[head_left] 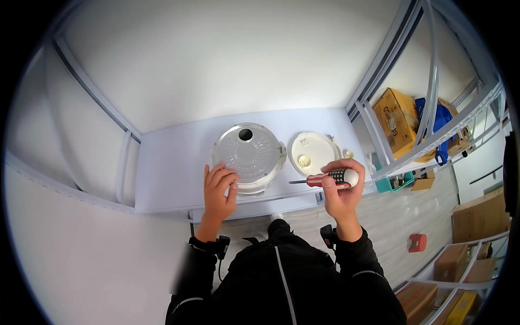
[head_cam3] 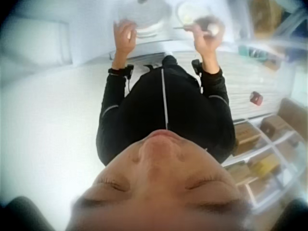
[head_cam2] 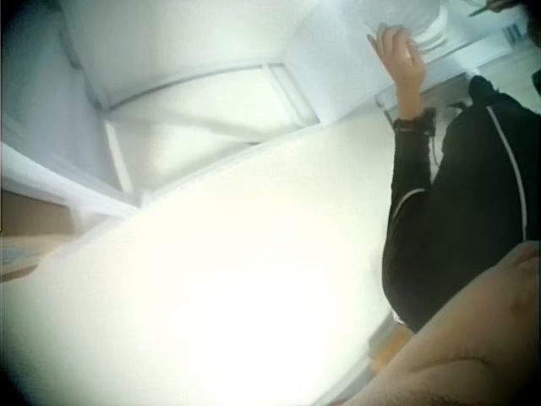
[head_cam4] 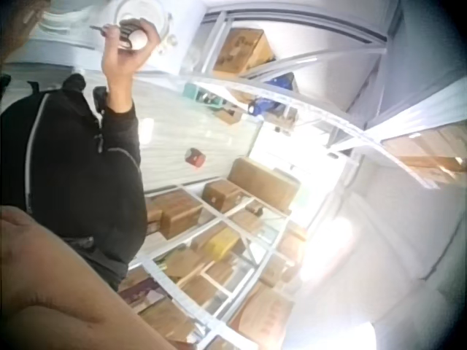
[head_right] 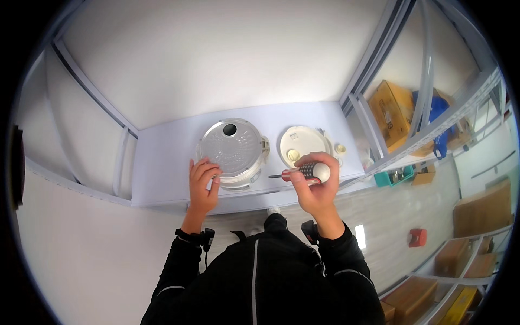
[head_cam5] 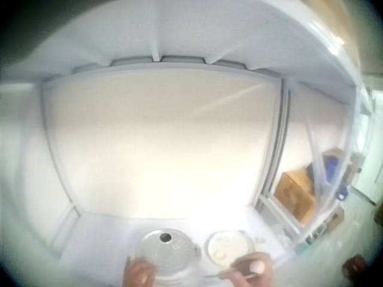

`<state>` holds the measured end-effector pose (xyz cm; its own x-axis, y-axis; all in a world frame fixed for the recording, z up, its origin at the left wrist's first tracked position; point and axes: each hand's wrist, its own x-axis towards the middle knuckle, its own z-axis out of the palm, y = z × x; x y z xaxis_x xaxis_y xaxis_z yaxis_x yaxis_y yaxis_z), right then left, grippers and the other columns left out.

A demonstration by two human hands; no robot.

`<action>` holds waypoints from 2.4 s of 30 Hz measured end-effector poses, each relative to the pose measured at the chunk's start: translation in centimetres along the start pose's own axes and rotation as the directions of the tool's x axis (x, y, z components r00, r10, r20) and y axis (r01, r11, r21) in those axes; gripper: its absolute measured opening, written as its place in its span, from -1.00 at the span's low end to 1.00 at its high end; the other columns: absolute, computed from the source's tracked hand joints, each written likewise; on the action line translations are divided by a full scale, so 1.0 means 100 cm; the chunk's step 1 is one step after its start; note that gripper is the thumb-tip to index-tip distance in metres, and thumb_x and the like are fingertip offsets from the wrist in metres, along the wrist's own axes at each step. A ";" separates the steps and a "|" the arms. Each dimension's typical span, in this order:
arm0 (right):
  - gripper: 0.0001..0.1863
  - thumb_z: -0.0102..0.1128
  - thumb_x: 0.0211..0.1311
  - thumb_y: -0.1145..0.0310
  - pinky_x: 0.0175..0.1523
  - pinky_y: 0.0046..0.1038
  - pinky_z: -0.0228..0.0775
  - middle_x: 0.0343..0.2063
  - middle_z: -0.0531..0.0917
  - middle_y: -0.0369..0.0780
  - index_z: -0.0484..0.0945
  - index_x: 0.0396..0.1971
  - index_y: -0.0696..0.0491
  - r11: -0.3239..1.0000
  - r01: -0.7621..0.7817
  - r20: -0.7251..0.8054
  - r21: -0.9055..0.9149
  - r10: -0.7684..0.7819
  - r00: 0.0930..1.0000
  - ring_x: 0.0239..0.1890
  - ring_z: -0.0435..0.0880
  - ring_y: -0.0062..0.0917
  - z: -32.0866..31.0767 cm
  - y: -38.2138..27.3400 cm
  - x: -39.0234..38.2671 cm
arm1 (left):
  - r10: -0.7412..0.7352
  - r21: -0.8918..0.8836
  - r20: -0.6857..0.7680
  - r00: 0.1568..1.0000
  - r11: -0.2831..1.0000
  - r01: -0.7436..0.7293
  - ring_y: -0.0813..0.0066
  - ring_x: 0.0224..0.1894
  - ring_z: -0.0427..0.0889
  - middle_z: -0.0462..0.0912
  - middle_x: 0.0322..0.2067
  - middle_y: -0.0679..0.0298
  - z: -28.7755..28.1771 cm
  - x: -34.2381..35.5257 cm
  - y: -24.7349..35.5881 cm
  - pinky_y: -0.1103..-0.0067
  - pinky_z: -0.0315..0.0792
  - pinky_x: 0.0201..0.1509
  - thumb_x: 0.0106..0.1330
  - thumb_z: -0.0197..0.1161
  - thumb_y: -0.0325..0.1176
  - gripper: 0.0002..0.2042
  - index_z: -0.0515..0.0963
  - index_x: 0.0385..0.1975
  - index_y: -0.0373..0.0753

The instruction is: The person disassembles a white cylindrical appliance, removes the lid, and uses a screwdriver to unscrew and remove a small white cap from the lid. They then use the screwdriver to pry open a circular vent on the lid and remove a small black piece from inside the appliance.

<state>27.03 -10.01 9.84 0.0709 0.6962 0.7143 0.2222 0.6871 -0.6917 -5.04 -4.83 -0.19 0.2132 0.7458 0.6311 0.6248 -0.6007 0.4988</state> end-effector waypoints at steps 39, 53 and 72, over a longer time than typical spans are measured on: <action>-0.40 0.60 0.27 0.27 -0.25 -0.44 0.56 -0.31 0.69 -0.13 0.45 0.15 0.18 0.986 -0.069 0.108 -0.152 0.086 0.990 -0.35 0.73 -0.44 0.082 0.004 0.029 | 0.065 0.102 -0.067 0.996 0.993 -0.058 0.36 0.10 0.77 0.83 -0.16 0.49 0.044 0.026 0.038 0.27 0.35 0.32 0.20 0.57 -0.19 -0.85 0.83 -0.32 -0.06; -0.15 0.56 0.23 0.43 0.21 -0.33 0.53 -0.01 0.68 -0.04 0.31 0.48 0.15 0.990 -0.108 0.242 -0.086 0.126 0.962 0.07 0.71 -0.30 0.085 -0.008 0.057 | 0.063 0.087 -0.065 0.996 0.995 -0.057 0.34 0.10 0.77 0.83 -0.16 0.47 0.046 0.025 0.037 0.26 0.37 0.31 0.11 0.62 -0.24 -0.83 0.81 -0.35 -0.07; -0.52 0.41 0.25 0.51 -0.04 -0.38 0.56 -0.03 0.65 -0.08 0.67 0.20 0.09 0.989 0.053 0.150 -0.137 -0.032 0.988 -0.13 0.66 -0.33 0.089 -0.017 0.065 | 0.047 0.110 -0.084 0.995 0.993 -0.038 0.36 0.07 0.78 0.81 -0.17 0.49 0.048 0.023 0.038 0.27 0.38 0.29 0.08 0.62 -0.24 -0.84 0.79 -0.37 -0.04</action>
<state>18.45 -4.77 14.74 -0.0825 0.6971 0.7122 0.3566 0.6879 -0.6321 1.44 -4.03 0.33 0.1783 0.6897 0.7018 0.6955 -0.5929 0.4059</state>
